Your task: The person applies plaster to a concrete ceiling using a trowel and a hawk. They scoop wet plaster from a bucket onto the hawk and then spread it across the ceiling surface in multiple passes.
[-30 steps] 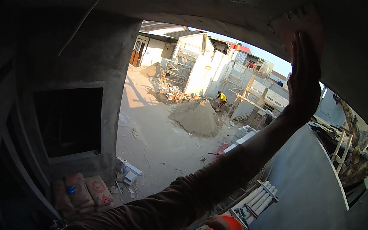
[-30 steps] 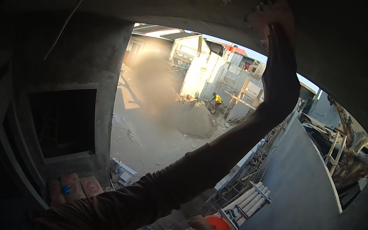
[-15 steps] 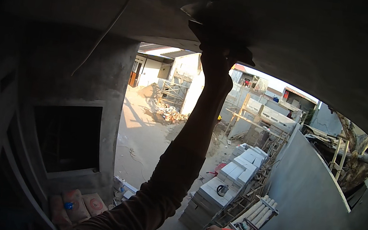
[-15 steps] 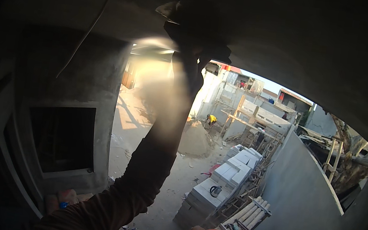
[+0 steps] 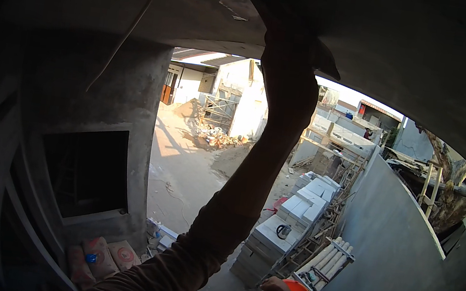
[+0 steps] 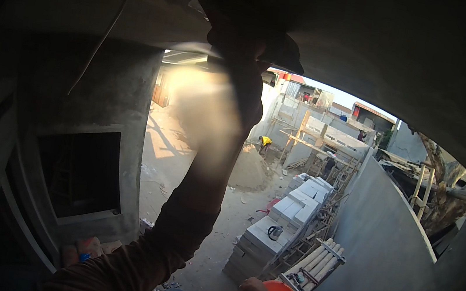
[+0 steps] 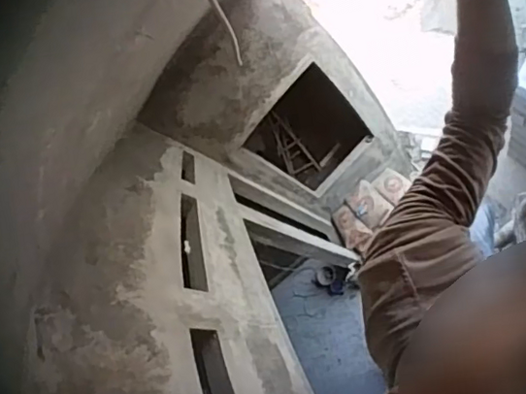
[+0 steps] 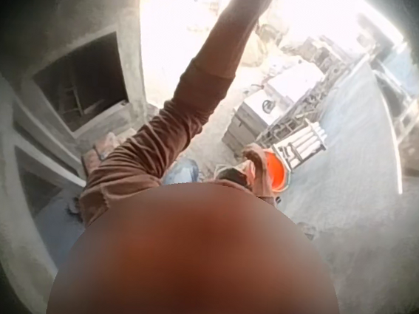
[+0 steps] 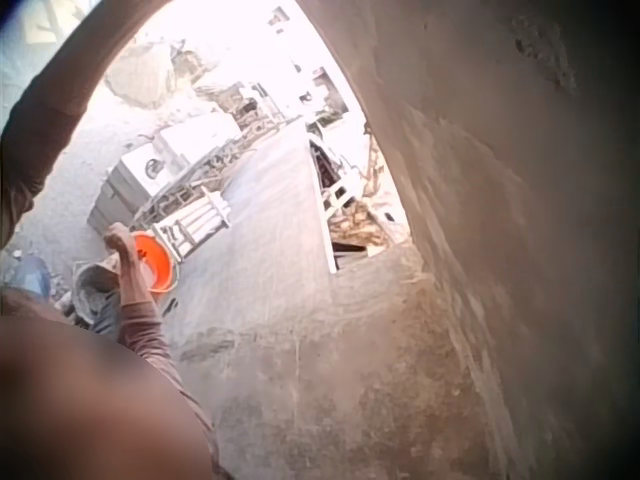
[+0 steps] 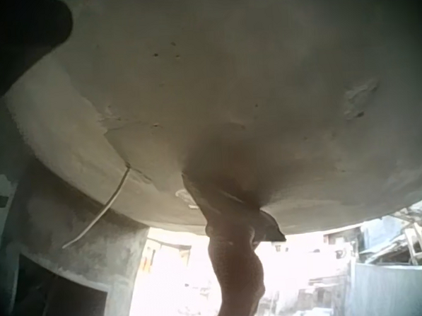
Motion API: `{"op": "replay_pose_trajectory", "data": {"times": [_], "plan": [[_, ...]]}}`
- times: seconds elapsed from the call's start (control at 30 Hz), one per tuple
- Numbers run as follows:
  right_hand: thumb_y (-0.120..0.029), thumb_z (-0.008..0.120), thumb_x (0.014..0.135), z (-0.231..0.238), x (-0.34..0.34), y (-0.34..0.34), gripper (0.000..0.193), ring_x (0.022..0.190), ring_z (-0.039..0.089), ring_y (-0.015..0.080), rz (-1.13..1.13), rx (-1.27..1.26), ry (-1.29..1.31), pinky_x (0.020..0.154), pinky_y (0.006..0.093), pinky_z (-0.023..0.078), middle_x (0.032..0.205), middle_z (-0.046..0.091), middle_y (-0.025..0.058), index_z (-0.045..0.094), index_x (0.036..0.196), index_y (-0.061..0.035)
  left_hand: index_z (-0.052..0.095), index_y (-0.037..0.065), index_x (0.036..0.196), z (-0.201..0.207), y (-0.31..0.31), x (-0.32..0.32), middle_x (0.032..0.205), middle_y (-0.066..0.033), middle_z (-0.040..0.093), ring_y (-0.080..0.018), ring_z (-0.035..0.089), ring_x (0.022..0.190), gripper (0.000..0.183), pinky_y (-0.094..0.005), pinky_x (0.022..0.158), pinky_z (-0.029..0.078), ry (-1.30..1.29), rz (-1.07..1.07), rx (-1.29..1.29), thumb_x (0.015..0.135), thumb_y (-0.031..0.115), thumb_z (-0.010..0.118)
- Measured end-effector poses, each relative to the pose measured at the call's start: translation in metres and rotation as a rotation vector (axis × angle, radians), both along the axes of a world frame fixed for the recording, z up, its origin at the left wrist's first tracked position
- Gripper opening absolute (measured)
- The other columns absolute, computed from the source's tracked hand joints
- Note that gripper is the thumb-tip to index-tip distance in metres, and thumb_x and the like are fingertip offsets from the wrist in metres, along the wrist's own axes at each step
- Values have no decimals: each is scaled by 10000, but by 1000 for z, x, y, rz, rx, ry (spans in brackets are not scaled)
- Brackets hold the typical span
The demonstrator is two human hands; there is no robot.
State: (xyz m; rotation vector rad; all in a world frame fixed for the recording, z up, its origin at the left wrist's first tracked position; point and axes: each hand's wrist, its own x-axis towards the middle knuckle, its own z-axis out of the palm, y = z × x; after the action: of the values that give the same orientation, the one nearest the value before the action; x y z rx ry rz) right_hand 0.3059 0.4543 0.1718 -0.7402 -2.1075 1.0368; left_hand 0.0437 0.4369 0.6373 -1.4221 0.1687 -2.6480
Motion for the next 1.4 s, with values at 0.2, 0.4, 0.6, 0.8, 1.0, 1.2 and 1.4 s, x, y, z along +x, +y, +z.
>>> {"op": "replay_pose_trajectory", "data": {"times": [0.2, 0.4, 0.6, 0.8, 1.0, 1.2, 1.4], "plan": [[-151, 502, 943, 15, -5, -10, 256, 1123, 598, 290, 25, 36, 73, 1006, 406, 434, 1136, 629, 151, 628, 1131, -30, 343, 2, 1418, -1, -16, 44, 1044, -221, 525, -306, 586, 810, 566, -404, 737, 491, 129, 294, -131, 872, -79, 468], [-126, 504, 949, 53, -30, -39, 237, 1127, 593, 282, 60, 90, 160, 1014, 404, 424, 1131, 623, 148, 619, 1129, -25, 229, -6, 1526, -34, 1, 91, 1322, -331, 493, -443, 604, 954, 740, -453, 780, 523, 160, 418, 34, 834, -90, 476], [-106, 499, 954, 101, -55, -85, 221, 1133, 585, 277, 52, 167, 221, 1021, 401, 416, 1131, 613, 145, 607, 1128, -21, 424, -38, 1350, -55, 12, 45, 1153, -280, 587, -389, 606, 805, 494, -437, 712, 513, -142, 694, -156, 864, -37, 510], [-109, 463, 958, 89, -47, -69, 242, 1151, 566, 284, 60, 181, 111, 1019, 394, 422, 1171, 583, 148, 585, 1145, -17, 484, -41, 1281, 44, 25, 12, 1207, -237, 585, -325, 630, 942, 423, -383, 748, 503, -280, 324, -402, 860, -58, 529], [-115, 466, 954, 21, -27, 5, 284, 1166, 558, 279, 282, 209, 68, 1011, 391, 442, 1215, 568, 156, 588, 1188, -11, 206, 73, 1561, 20, 46, 70, 1599, -222, 214, -376, 470, 1340, 825, -325, 922, 511, -41, 557, -116, 815, -159, 469], [-125, 569, 891, -60, -10, 71, 119, 852, 545, 215, 91, -35, -127, 748, 367, 431, 928, 574, 86, 629, 955, -44, 182, 59, 1562, -63, 52, 58, 1517, -257, 334, -387, 558, 1204, 782, -366, 846, 506, -62, 375, -304, 843, -139, 420], [-136, 672, 828, -129, -11, 137, 122, 539, 531, 152, 86, 148, -250, 484, 342, 420, 641, 580, 17, 670, 721, -78, 493, 36, 1122, -13, 42, -59, 867, -36, 522, -125, 507, 759, 219, -277, 683, 451, -137, 149, 15, 913, -8, 543]]}}
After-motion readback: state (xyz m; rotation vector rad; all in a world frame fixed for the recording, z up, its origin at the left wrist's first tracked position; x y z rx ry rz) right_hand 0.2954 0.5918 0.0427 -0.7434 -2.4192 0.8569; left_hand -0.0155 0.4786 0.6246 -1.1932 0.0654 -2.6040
